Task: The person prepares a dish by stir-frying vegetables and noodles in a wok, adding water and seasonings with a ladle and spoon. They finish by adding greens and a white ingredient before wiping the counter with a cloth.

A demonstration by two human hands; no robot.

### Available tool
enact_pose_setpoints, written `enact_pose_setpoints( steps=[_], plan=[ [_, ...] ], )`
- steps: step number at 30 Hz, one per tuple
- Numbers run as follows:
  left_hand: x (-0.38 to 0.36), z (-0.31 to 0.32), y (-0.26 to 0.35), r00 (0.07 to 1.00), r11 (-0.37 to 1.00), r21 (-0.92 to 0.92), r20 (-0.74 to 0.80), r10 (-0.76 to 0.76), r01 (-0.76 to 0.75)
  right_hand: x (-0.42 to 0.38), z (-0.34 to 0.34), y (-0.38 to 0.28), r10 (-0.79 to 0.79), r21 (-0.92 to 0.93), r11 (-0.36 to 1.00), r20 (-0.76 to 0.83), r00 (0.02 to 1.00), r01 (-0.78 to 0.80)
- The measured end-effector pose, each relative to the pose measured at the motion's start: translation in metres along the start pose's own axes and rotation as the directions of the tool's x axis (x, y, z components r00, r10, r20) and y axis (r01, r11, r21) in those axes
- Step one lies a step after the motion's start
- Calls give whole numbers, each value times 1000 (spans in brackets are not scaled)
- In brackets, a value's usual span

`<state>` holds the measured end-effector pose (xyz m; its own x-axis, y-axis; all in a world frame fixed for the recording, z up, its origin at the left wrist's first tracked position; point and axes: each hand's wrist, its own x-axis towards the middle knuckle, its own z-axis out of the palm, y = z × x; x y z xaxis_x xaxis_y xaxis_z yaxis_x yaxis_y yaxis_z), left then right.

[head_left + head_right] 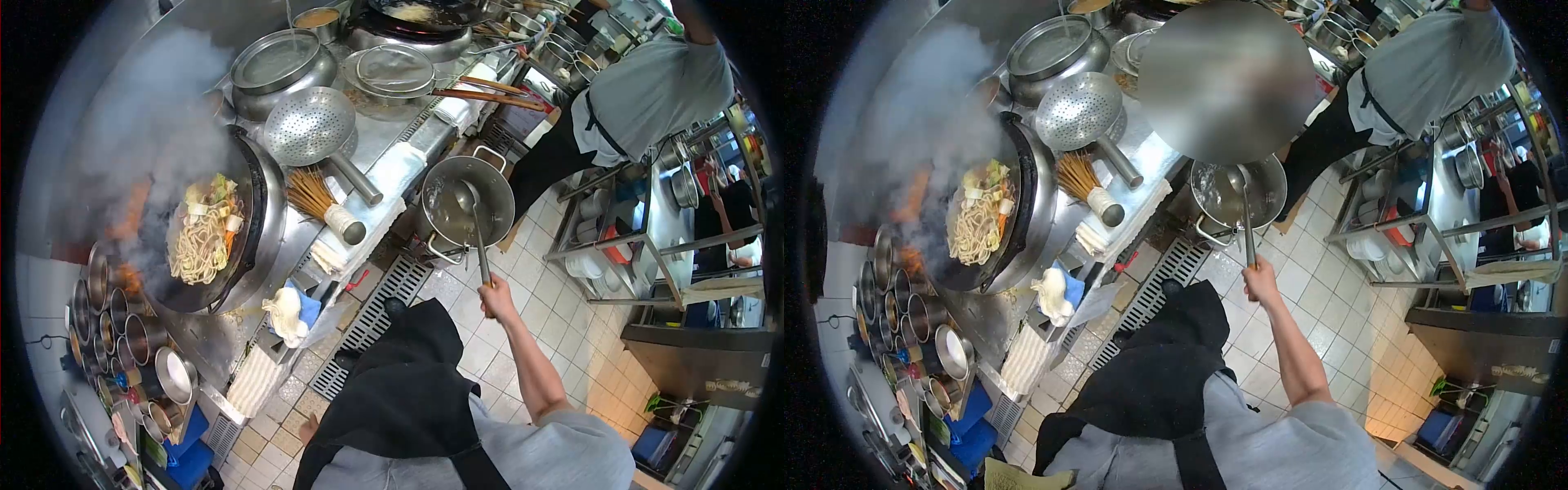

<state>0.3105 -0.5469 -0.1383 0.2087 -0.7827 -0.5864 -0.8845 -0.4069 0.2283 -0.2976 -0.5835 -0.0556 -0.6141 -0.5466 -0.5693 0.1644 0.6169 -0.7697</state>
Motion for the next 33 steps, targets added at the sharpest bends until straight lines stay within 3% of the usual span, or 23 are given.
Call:
enact_pose_setpoints(
  steps=[3,6,7,8,9,10,12,14,16,18,20,21,25,28,30,31,33],
  plan=[
    [19,-25,47,991,991,-81,-85,100,-107,31,-5,-11,99,-45,994,44,994,-97],
    [28,-43,86,975,971,-132,-121,184,-200,46,-11,-8,188,72,977,156,970,-201],
    [31,-43,92,972,963,-152,-109,206,-221,49,-14,-3,276,352,862,278,920,-365],
    [32,-42,98,969,955,-173,-97,228,-242,51,-19,1,313,568,643,418,853,-514],
    [31,-40,104,970,955,-176,-86,227,-239,47,-26,9,295,633,476,539,789,-611],
    [32,-33,106,970,955,-177,-86,227,-239,38,-31,13,295,632,477,539,789,-610],
    [37,-19,105,966,954,-157,6,259,-254,3,-44,10,170,733,289,593,787,-615],
    [37,-7,114,973,969,-136,76,218,-206,-35,-54,0,143,758,302,563,814,-578],
    [39,0,139,947,962,-81,173,272,-262,-66,-65,-16,113,783,319,529,841,-535],
    [51,14,161,922,942,-50,192,336,-333,-92,-74,-34,156,835,260,459,875,-485],
    [66,25,192,832,847,37,214,512,-531,-114,-84,-53,126,837,296,443,888,-460],
    [76,29,212,809,839,70,317,495,-540,-124,-87,-64,95,835,324,438,894,-444],
    [100,45,287,745,749,92,237,623,-656,-151,-91,-116,5,787,468,452,892,-402],
    [123,60,333,712,687,188,163,683,-702,-153,-84,-145,-81,750,491,546,834,-443],
    [131,63,362,728,713,158,221,649,-684,-144,-74,-156,-202,717,402,677,708,-570],
    [135,67,371,753,755,124,272,599,-644,-139,-65,-165,-206,685,433,708,675,-586],
    [141,79,378,787,803,86,287,546,-589,-129,-38,-182,-304,589,302,805,510,-750]
  ],
)
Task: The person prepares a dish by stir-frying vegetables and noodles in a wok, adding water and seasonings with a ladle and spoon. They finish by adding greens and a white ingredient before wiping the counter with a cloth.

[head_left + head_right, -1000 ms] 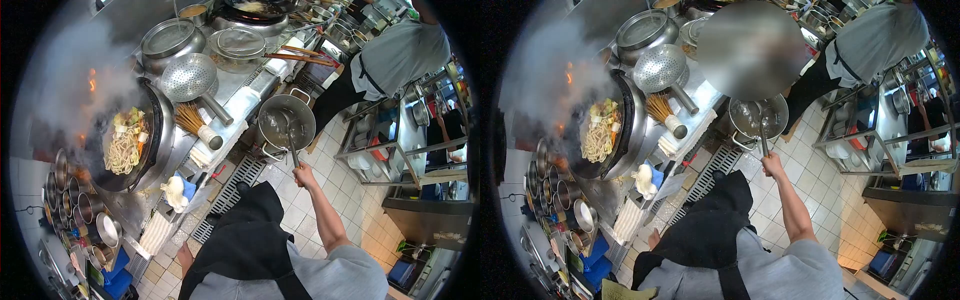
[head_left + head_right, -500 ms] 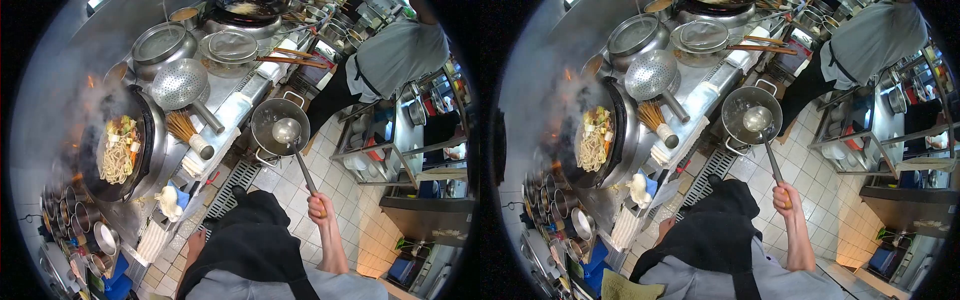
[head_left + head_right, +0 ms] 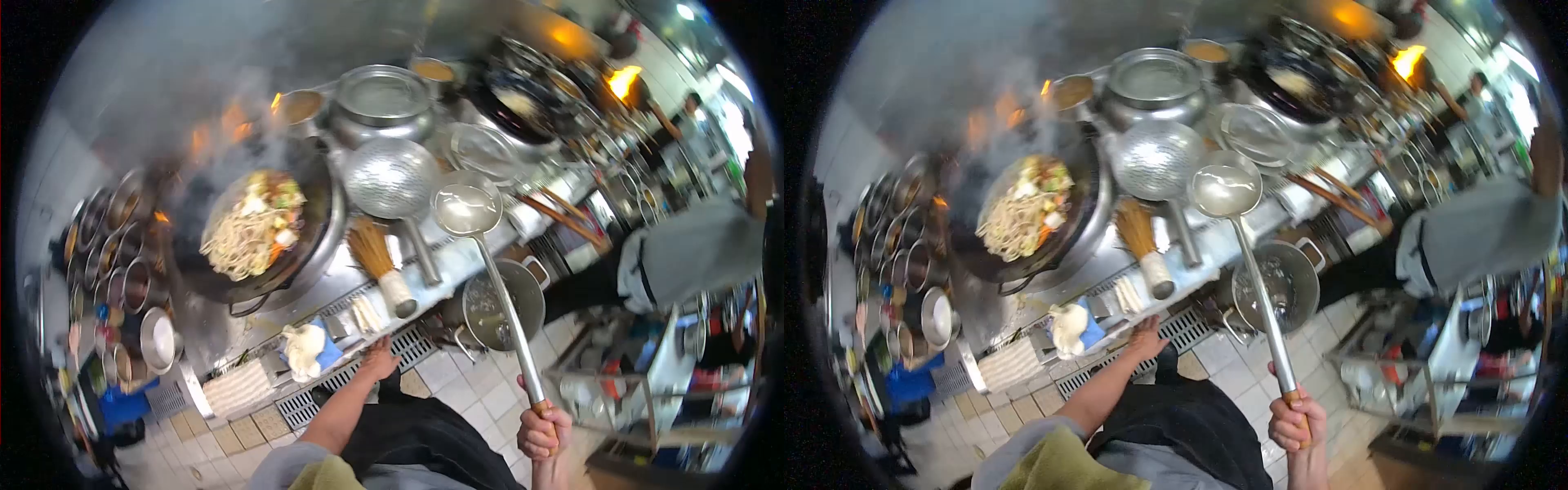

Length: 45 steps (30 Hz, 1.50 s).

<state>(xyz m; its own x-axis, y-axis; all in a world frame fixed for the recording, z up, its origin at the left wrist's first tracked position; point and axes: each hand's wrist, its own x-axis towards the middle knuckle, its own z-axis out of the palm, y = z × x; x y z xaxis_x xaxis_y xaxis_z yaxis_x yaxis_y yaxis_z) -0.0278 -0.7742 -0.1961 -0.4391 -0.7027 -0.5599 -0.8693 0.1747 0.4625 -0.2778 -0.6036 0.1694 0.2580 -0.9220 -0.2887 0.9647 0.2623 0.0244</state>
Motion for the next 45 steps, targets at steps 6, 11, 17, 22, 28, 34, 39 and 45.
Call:
enact_pose_setpoints(
  steps=[6,11,17,22,28,34,39,45],
  plan=[
    [-2,5,-1,998,993,-102,35,-51,55,111,27,17,329,54,941,79,941,-334],
    [17,31,-6,994,982,-155,56,-96,104,199,48,37,490,-325,810,-82,868,-488],
    [24,36,2,985,986,-36,57,-163,165,256,69,80,279,-883,282,-299,912,-375],
    [31,48,-2,993,992,-46,-2,-115,115,278,33,102,266,-934,-357,-118,957,-16],
    [26,39,2,996,987,-131,9,-90,91,242,26,84,311,-897,-436,-73,948,74],
    [16,46,0,992,993,-61,-78,-102,97,279,36,74,177,-705,-683,91,980,189],
    [-37,34,-6,981,990,-113,-162,-103,85,343,3,112,187,-674,-649,309,932,354],
    [-130,59,-67,925,942,-199,-216,-313,272,305,-14,107,301,-841,-474,122,946,259]
  ],
)
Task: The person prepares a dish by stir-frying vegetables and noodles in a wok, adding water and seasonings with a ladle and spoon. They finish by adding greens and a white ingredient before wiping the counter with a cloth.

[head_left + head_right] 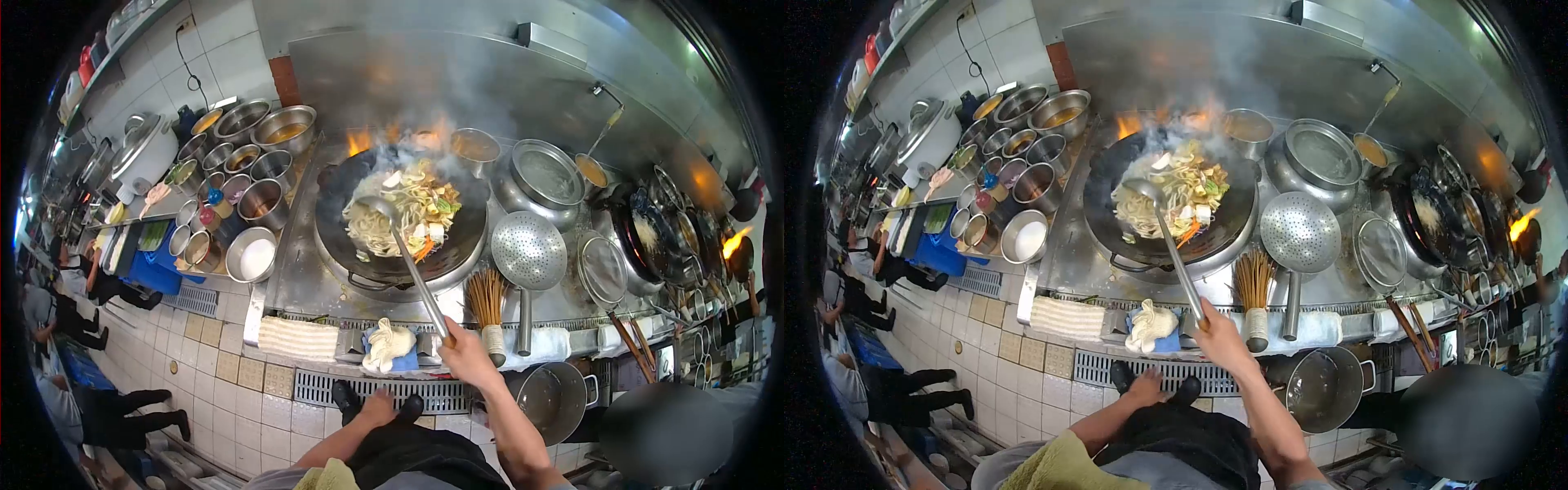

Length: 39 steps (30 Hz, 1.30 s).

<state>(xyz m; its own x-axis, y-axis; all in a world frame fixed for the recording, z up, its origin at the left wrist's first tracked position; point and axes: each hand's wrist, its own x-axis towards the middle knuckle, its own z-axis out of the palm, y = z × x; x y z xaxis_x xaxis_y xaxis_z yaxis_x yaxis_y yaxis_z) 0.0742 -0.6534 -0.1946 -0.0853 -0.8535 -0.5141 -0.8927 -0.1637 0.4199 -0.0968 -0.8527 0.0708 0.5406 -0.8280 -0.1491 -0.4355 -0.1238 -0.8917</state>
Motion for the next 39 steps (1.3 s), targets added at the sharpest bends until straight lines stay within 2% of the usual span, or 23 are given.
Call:
enact_pose_setpoints(
  steps=[3,4,5,7,9,10,11,13,14,15,16,18,20,22,25,27,28,31,32,35,36,37,39],
  plan=[
    [-63,-4,-51,972,967,-217,-165,-168,130,-46,-33,-1,52,151,987,77,996,-63],
    [-88,-11,-60,959,940,-257,-110,-260,226,-57,-46,-19,174,161,969,93,980,-187],
    [-111,-14,-72,936,901,-292,-49,-349,321,-58,-55,-15,204,185,959,75,976,-214],
    [-146,43,-126,886,884,-221,-131,-445,411,-59,-61,-17,237,213,946,61,970,-244],
    [-183,48,-137,838,804,-291,-16,-546,518,-44,-69,-36,299,270,918,7,954,-289],
    [-198,47,-136,806,764,-294,42,-590,575,-35,-69,-40,293,272,919,8,956,-284],
    [-210,52,-139,768,719,-293,101,-632,630,-26,-65,-42,266,287,928,-64,962,-238],
    [-231,68,-148,779,730,-289,112,-617,619,-1,-55,-17,178,295,948,-174,969,-121],
    [-237,73,-152,793,742,-288,128,-596,605,12,-47,-9,178,296,947,-171,969,-121],
    [-239,61,-139,712,645,-329,142,-688,690,27,-38,-6,180,274,955,-238,954,-112],
    [-241,54,-134,709,642,-332,141,-691,691,39,-30,-9,179,250,963,-304,936,-103],
    [-247,43,-132,718,579,-481,171,-675,658,53,-13,-14,187,290,952,-297,937,-98],
    [-246,38,-138,723,601,-459,146,-675,654,64,0,-17,169,426,899,-130,977,-99],
    [-249,34,-149,673,495,-537,201,-712,683,63,-11,-30,259,591,780,-5,966,-206],
    [-253,34,-178,696,561,-498,130,-706,661,71,9,-50,221,509,847,-70,973,-156],
    [-257,34,-206,706,571,-486,146,-693,661,87,32,-74,103,262,965,-250,963,-36],
    [-258,30,-222,711,582,-473,151,-687,662,96,43,-90,96,256,966,-250,964,-30],
    [-264,21,-273,687,561,-501,98,-720,659,117,84,-147,81,434,901,-190,978,9],
    [-266,18,-290,667,544,-508,83,-741,668,130,101,-163,63,426,905,-170,983,15],
    [-277,7,-342,621,482,-575,59,-782,661,178,156,-214,51,613,787,47,998,-70],
    [-279,3,-358,621,485,-589,37,-783,646,198,176,-226,42,607,792,61,997,-70],
    [-285,-11,-364,573,406,-658,48,-818,634,222,196,-233,46,634,766,110,993,-106],
    [-296,-20,-381,559,389,-679,37,-829,622,257,231,-254,45,652,746,160,986,-139]
  ],
)
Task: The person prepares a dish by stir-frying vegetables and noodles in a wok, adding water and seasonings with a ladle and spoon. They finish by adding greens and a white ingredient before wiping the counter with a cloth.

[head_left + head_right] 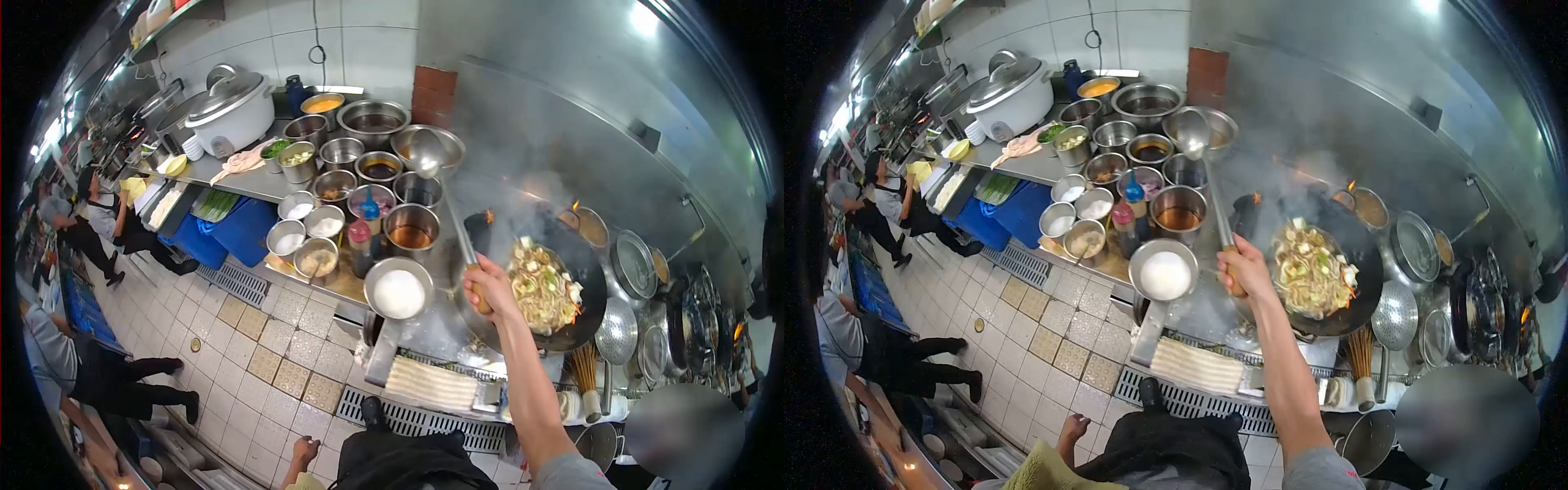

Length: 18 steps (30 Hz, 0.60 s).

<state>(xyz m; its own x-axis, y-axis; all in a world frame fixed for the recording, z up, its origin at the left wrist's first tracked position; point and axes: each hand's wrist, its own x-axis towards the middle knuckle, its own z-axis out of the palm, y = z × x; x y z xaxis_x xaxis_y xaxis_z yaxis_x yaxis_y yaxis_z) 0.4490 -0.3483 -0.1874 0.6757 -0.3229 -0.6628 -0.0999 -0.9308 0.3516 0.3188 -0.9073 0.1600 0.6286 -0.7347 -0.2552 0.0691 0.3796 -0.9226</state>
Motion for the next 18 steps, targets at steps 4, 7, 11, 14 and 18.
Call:
enact_pose_setpoints(
  steps=[4,7,11,14,18],
  plan=[
    [21,-18,-34,999,999,-35,-37,-16,15,59,63,4,73,-101,993,119,990,-61],
    [24,-11,-71,997,997,-47,-49,-61,59,97,90,19,82,-146,987,150,985,-59],
    [29,4,-124,973,928,325,191,126,-184,116,112,32,102,-213,974,121,987,-75],
    [24,1,-130,878,704,528,336,341,-475,118,118,36,135,-170,979,110,985,-115],
    [33,-4,-118,952,863,460,297,74,-210,116,119,38,233,156,954,158,960,-257]
  ],
)
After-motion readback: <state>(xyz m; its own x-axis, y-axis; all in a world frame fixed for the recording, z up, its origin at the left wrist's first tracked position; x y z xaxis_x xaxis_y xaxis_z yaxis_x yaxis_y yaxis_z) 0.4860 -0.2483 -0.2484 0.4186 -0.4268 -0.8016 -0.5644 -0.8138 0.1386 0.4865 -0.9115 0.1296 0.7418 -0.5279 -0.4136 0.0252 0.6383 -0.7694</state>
